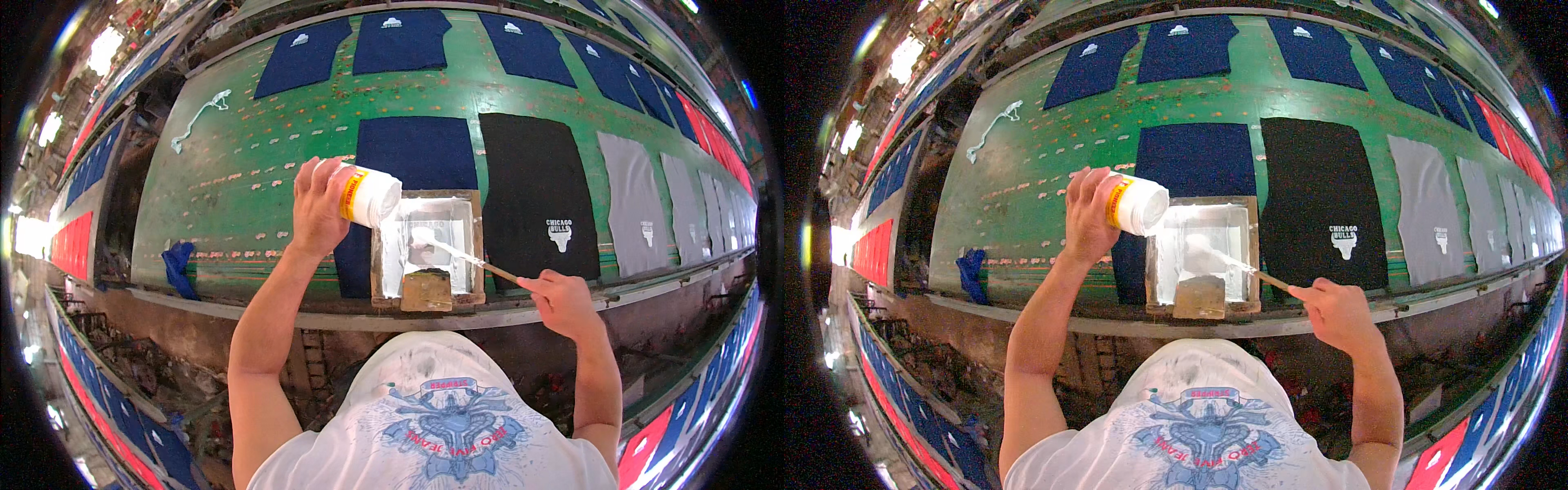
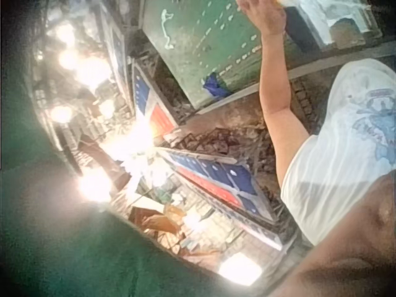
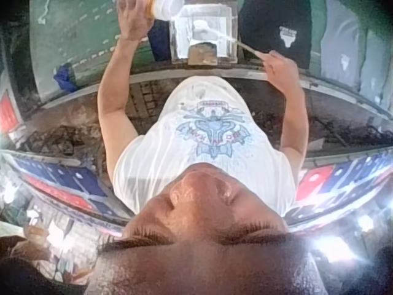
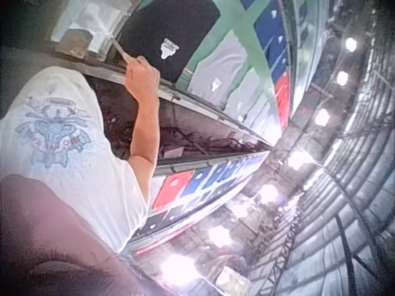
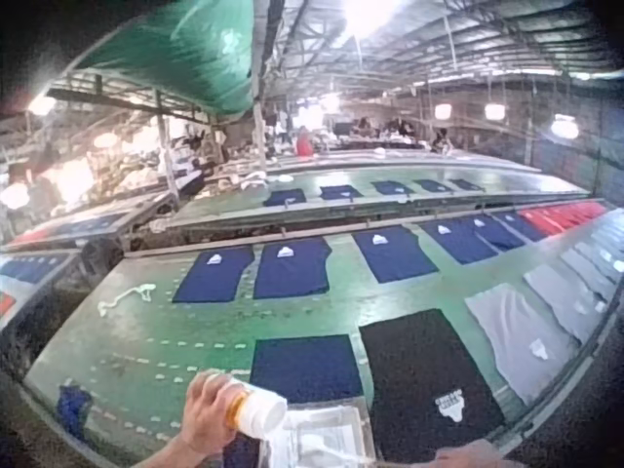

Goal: The person uses a squeegee to spread white ink across a screen printing frame and presses it onto t-shirts laid out on a green table. They reload ink from a white cup and repeat the process on multiple shirts of different colors.

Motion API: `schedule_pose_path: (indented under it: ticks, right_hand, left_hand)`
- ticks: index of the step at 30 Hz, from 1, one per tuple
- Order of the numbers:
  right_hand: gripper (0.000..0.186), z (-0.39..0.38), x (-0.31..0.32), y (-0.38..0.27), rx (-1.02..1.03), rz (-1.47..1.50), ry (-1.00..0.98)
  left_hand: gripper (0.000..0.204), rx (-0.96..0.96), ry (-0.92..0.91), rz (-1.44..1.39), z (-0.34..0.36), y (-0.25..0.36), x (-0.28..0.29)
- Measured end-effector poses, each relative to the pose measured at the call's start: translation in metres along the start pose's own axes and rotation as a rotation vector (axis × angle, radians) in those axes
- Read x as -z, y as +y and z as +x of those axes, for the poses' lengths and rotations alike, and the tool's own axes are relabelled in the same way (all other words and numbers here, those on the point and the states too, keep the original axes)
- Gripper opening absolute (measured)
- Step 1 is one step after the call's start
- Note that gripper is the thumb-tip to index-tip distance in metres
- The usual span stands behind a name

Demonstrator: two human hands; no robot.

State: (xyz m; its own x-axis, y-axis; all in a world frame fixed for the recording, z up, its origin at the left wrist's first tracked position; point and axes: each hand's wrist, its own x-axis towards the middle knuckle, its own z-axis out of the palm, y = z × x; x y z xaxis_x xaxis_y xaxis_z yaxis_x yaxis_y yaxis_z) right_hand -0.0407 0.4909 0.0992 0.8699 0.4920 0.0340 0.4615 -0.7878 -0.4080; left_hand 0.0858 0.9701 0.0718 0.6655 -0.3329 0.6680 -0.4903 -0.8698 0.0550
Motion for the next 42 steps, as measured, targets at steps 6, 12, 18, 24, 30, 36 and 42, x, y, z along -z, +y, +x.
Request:
schedule_pose_path:
  ticks: [6, 12, 18, 24, 30, 36, 42]
  right_hand:
    - [0.047, -0.008, 0.066, -0.018, 0.033, 0.224, 0.133]
    - [0.039, 0.041, 0.092, -0.072, 0.184, -0.036, 0.129]
    - [0.050, 0.119, 0.081, -0.147, 0.352, -0.273, 0.093]
    - [0.050, 0.127, 0.070, -0.148, 0.372, -0.052, 0.607]
    - [0.043, 0.085, -0.074, -0.127, 0.246, 0.030, 0.104]
    - [0.045, 0.053, -0.156, -0.114, 0.060, -0.010, 0.030]
    - [0.046, 0.064, -0.158, -0.101, 0.151, -0.006, 0.138]
  left_hand:
    - [0.071, 0.069, -0.042, -0.107, -0.020, -0.002, 0.000]
    - [0.077, 0.088, 0.026, -0.243, -0.031, 0.010, -0.009]
    - [0.088, 0.279, 0.077, -0.350, -0.065, 0.002, -0.015]
    - [0.106, 0.746, 0.204, -0.395, -0.131, -0.088, -0.015]
    - [0.099, 1.073, 0.578, -0.591, -0.203, -0.190, 0.008]
    - [0.100, 1.041, 0.579, -0.587, -0.242, -0.220, 0.003]
    - [0.096, 1.126, 0.557, -0.508, -0.248, -0.193, 0.021]
